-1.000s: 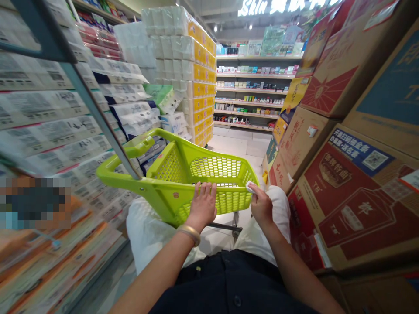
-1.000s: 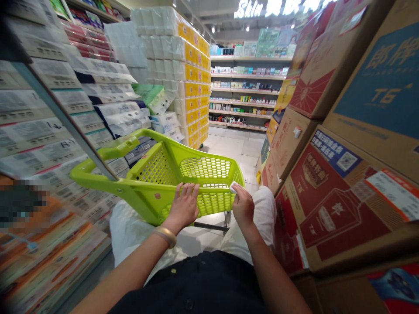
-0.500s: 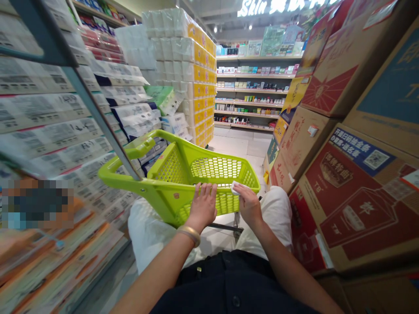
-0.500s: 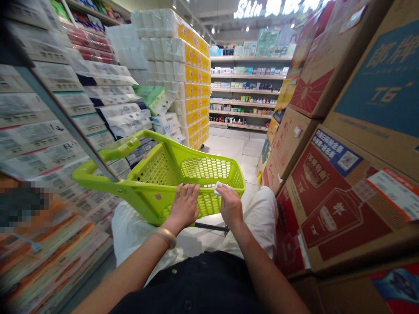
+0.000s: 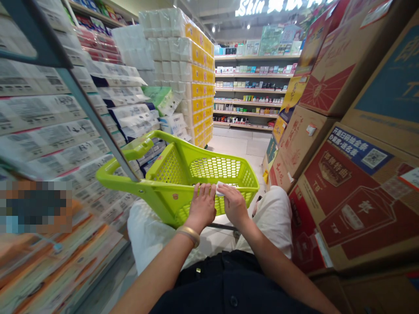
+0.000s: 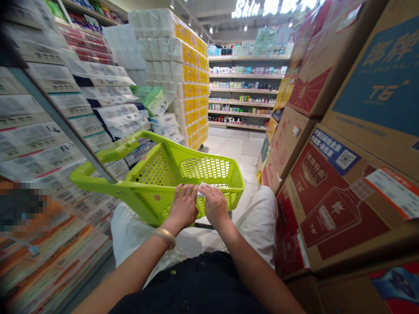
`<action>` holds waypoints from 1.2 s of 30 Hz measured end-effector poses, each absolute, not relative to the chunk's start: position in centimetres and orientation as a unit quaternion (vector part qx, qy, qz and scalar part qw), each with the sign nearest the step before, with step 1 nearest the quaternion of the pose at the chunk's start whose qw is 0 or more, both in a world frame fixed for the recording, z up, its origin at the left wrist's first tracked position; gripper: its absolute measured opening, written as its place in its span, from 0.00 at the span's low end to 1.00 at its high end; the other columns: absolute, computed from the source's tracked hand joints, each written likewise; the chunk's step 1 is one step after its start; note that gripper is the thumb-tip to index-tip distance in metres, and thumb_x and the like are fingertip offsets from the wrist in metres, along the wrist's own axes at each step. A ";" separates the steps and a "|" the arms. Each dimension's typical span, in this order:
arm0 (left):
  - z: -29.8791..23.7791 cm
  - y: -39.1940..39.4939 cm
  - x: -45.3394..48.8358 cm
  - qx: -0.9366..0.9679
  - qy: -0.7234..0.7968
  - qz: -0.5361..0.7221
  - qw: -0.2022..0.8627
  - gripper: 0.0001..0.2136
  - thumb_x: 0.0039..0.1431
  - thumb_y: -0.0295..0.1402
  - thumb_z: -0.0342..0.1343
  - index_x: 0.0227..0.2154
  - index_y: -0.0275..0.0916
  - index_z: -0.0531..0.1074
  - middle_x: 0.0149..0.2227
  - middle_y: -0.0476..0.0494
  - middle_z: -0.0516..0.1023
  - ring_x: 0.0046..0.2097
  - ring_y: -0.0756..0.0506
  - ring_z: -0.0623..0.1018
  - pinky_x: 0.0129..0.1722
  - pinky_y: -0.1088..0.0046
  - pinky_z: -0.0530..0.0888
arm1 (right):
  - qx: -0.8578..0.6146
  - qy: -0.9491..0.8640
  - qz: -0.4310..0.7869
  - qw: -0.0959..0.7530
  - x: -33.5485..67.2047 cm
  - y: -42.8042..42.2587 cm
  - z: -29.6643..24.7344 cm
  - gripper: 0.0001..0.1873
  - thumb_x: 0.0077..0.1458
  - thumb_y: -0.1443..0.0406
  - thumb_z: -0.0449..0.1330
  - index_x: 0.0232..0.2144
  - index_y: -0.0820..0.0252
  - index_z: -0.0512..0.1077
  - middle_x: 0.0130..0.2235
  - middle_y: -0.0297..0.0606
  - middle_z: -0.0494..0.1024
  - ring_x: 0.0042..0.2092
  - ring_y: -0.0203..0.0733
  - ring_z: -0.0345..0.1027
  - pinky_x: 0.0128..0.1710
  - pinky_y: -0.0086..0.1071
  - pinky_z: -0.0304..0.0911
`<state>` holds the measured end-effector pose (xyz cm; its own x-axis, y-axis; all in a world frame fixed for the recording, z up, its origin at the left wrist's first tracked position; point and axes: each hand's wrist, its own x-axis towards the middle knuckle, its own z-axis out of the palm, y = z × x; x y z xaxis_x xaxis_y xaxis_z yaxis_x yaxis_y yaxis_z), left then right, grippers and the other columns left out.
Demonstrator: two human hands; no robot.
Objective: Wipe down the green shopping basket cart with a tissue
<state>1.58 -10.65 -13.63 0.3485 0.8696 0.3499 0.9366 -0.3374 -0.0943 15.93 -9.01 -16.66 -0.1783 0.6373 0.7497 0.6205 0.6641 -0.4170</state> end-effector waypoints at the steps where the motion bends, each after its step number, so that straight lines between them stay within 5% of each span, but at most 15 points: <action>1: -13.6 -10.7 1.5 -0.810 -0.557 -0.118 0.140 0.33 0.49 0.32 0.55 0.60 0.31 0.56 0.55 0.33 0.65 0.59 0.36 0.60 0.66 0.54 0.47 | -0.410 -0.766 0.010 0.495 16.4 -9.0 -16.7 0.22 0.58 0.75 0.48 0.46 0.55 0.76 0.51 0.40 0.79 0.55 0.42 0.71 0.58 0.43 0.64; 10: -13.8 -10.4 1.8 -0.808 -0.564 -0.111 0.130 0.35 0.49 0.33 0.56 0.61 0.30 0.56 0.56 0.31 0.64 0.60 0.35 0.60 0.66 0.52 0.45 | -0.551 -0.638 -0.019 0.538 23.8 -8.6 -18.6 0.21 0.55 0.74 0.48 0.42 0.60 0.78 0.47 0.44 0.81 0.50 0.46 0.75 0.54 0.46 0.68; 20: -13.7 -10.6 1.6 -0.810 -0.556 -0.117 0.142 0.34 0.49 0.32 0.55 0.60 0.31 0.56 0.56 0.32 0.65 0.59 0.35 0.60 0.66 0.53 0.47 | -0.423 -0.761 0.006 0.491 17.1 -9.1 -17.1 0.22 0.58 0.75 0.48 0.46 0.54 0.76 0.51 0.39 0.79 0.55 0.41 0.71 0.58 0.43 0.63; 29: -13.9 -10.4 1.8 -0.808 -0.560 -0.117 0.140 0.34 0.49 0.33 0.55 0.60 0.29 0.57 0.56 0.31 0.65 0.59 0.35 0.60 0.66 0.53 0.45 | -0.577 -0.625 -0.018 0.526 24.8 -8.6 -18.9 0.21 0.55 0.73 0.48 0.43 0.59 0.78 0.48 0.43 0.81 0.50 0.46 0.75 0.53 0.45 0.69; 36: -13.8 -10.5 1.7 -0.808 -0.560 -0.120 0.139 0.34 0.48 0.32 0.55 0.60 0.32 0.56 0.56 0.32 0.65 0.59 0.35 0.61 0.66 0.53 0.47 | -0.446 -0.746 0.008 0.494 17.1 -8.7 -17.2 0.23 0.56 0.75 0.49 0.46 0.54 0.77 0.51 0.40 0.79 0.55 0.43 0.71 0.59 0.44 0.63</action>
